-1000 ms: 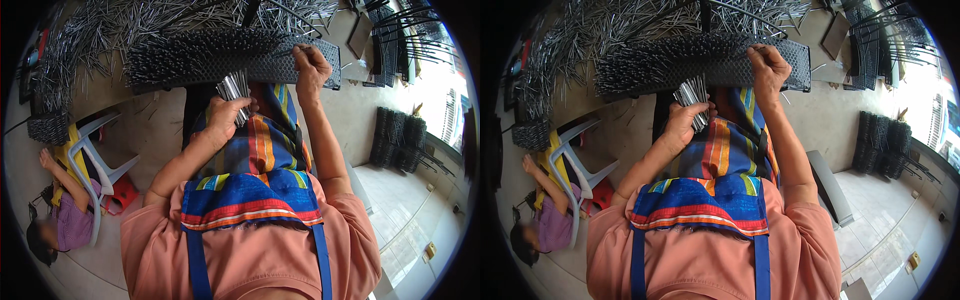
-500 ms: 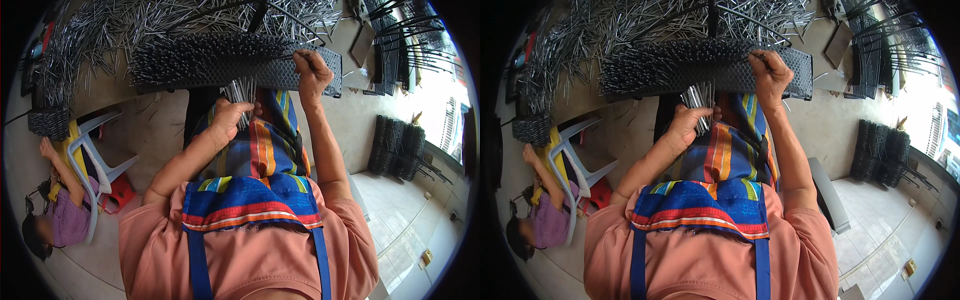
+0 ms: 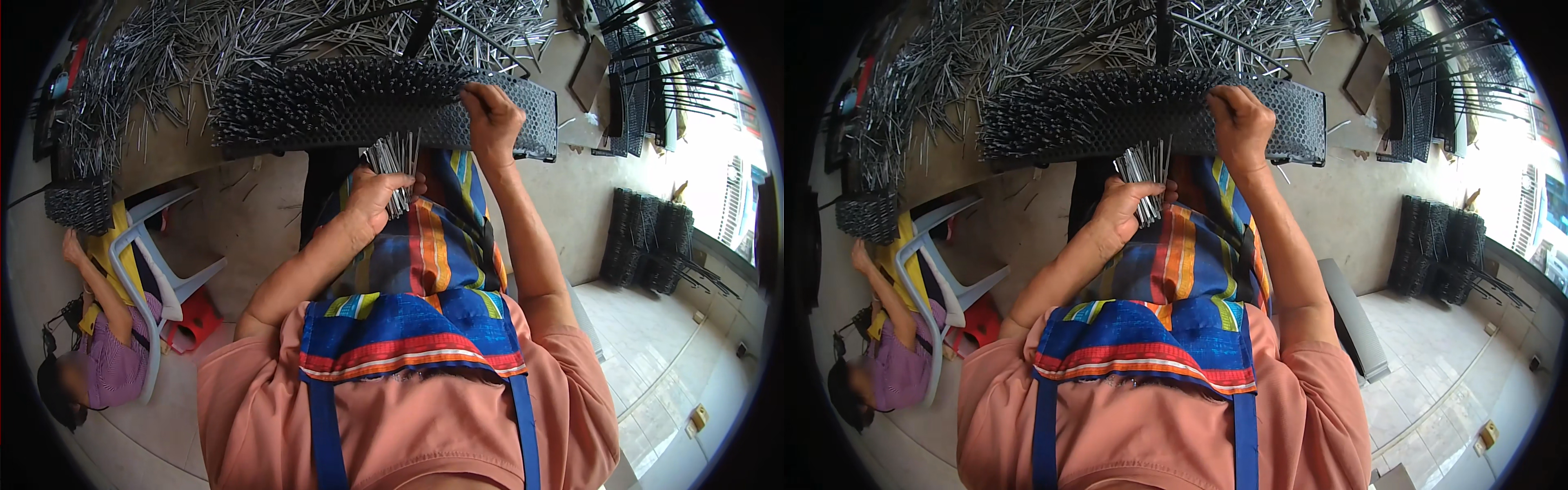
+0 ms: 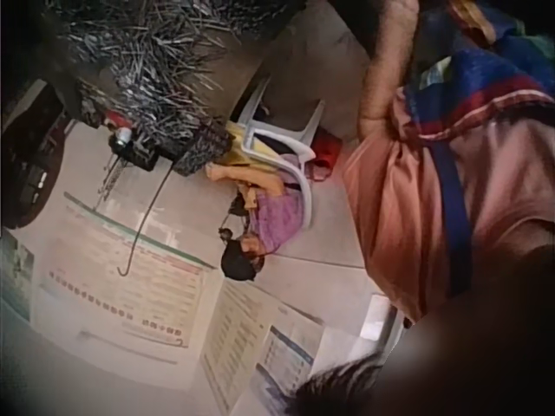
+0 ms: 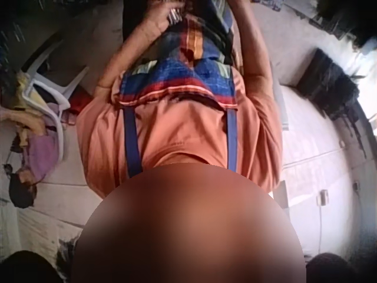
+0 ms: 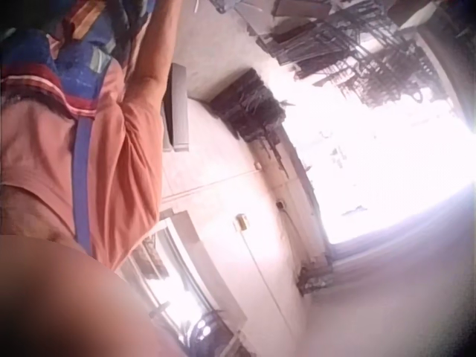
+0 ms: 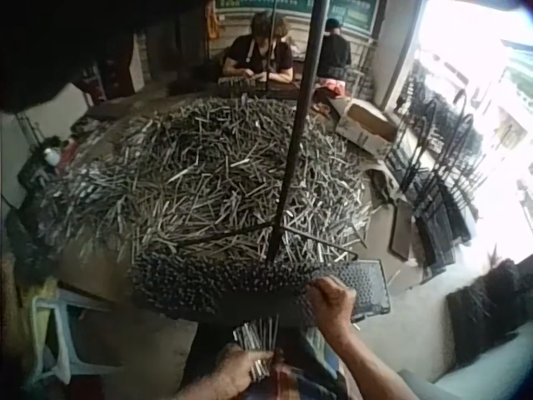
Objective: Assembling decorative wire branches by threading individual metal wires into a perforated mesh base.
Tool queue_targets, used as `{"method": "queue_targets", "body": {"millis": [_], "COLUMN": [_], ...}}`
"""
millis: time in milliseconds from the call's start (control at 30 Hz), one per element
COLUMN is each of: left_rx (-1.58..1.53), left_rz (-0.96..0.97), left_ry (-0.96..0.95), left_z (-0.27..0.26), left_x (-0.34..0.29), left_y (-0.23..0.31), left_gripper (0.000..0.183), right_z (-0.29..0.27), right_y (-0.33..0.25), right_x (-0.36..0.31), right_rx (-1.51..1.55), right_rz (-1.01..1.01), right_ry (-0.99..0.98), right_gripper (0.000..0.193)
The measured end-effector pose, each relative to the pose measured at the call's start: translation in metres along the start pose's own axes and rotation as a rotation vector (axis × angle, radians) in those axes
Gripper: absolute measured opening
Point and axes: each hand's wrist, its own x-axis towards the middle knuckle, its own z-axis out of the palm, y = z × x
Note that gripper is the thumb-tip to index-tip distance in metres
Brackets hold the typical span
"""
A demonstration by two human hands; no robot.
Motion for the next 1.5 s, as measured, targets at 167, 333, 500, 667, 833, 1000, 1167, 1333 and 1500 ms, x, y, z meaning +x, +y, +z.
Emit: {"method": "queue_targets", "body": {"millis": [167, 333, 500, 667, 833, 1000, 1167, 1333, 1500], "left_rx": [0.002, 0.001, 0.048, -0.103, -0.108, -0.142, -0.120, -0.172, -0.178], "left_rz": [-0.038, -0.012, 0.087, 0.043, 0.079, 0.108, 0.105, 0.046, 0.068], "left_ry": [-0.038, -0.141, -0.177, 0.033, 0.052, 0.054, 0.081, 0.089, 0.087], "left_z": [0.000, -0.001, 0.008, -0.016, -0.038, -0.036, -0.035, -0.037, -0.039], "left_x": [-0.002, -0.009, -0.016, -0.019, -0.027, -0.031, -0.034, -0.029, -0.027], "left_y": [0.006, 0.012, 0.011, 0.015, 0.007, 0.018, 0.017, 0.023, 0.020], "left_gripper": [0.026, 0.025, 0.024, 0.017, 0.020, 0.011, 0.010, 0.009, 0.009], "right_z": [-0.001, -0.012, -0.008, 0.004, 0.044, 0.071, 0.075, 0.082, 0.081], "right_y": [0.009, -0.016, -0.046, -0.044, -0.067, -0.065, -0.068, -0.067, -0.070], "right_x": [0.002, -0.027, -0.045, -0.036, -0.016, -0.008, -0.005, -0.001, -0.003], "right_rx": [-0.121, -0.025, 0.648, 0.735, 0.685, 0.450, 0.320, 0.190, 0.196], "right_rz": [-0.095, 0.003, 0.768, 0.719, 0.348, -0.014, -0.104, -0.153, -0.142], "right_ry": [-0.047, 0.020, -0.518, -0.508, -0.136, -0.086, -0.131, -0.168, -0.117], "right_gripper": [0.017, 0.019, 0.007, 0.006, 0.006, 0.010, 0.012, 0.013, 0.014]}}
